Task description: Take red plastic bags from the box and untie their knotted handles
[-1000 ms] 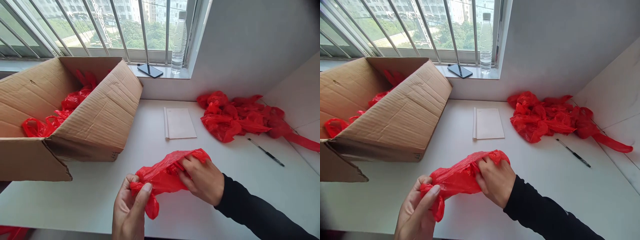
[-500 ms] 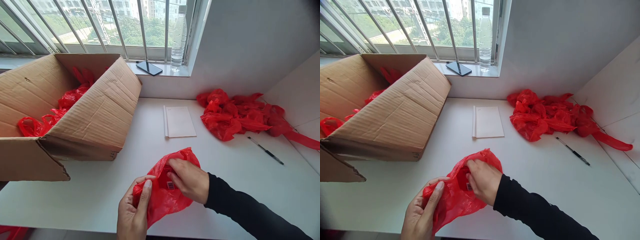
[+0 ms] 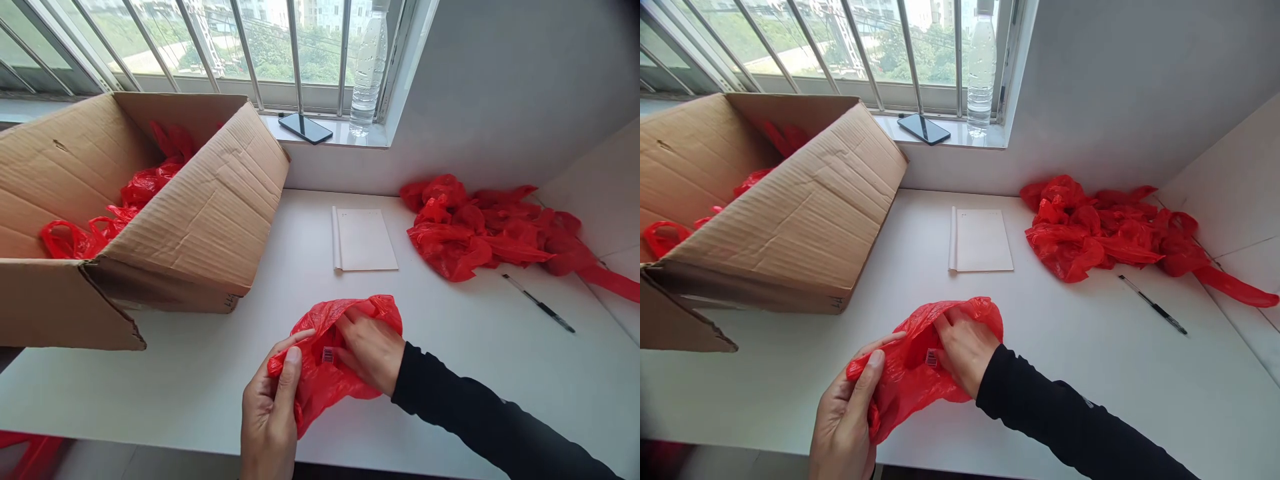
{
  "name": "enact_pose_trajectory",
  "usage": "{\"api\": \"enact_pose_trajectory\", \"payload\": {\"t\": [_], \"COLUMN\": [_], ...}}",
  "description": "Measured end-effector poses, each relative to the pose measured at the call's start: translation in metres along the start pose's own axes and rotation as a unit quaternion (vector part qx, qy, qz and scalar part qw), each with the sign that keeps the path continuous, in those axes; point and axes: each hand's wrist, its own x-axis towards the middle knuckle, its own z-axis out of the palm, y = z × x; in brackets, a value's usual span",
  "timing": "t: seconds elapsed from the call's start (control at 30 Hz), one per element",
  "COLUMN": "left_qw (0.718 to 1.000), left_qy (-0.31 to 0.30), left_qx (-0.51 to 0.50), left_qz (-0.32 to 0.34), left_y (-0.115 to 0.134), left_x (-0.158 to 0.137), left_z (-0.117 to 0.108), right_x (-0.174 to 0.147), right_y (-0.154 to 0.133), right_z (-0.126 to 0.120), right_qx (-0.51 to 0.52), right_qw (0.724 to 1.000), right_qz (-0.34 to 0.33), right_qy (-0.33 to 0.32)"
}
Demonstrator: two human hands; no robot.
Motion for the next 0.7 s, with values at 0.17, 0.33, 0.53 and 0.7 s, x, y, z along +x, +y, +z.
{"api": "enact_pose_trajectory", "payload": {"t": [0.17,0.33,0.53,0.7], "left_qw": [0.999,0.999,0.949,0.861], "left_qy": [0.05,0.037,0.05,0.065], "left_qx": [-0.016,0.003,0.302,0.497], "left_qz": [-0.013,-0.014,0.074,0.089], "left_y": [0.013,0.022,0.01,-0.005], "left_x": [-0.005,-0.014,-0.001,0.024], "left_z": [0.008,0.018,0.019,0.005], "right_x": [0.001,0.002,0.013,0.011], "right_y": [0.006,0.008,0.005,0.009], "right_z": [0.0,-0.002,-0.002,0.01], "right_qx": [0.055,0.133,0.308,0.21], "right_qw": [0.998,0.99,0.951,0.977], "right_qz": [-0.015,0.024,-0.026,-0.022], "right_qy": [0.016,0.034,-0.021,-0.005]}}
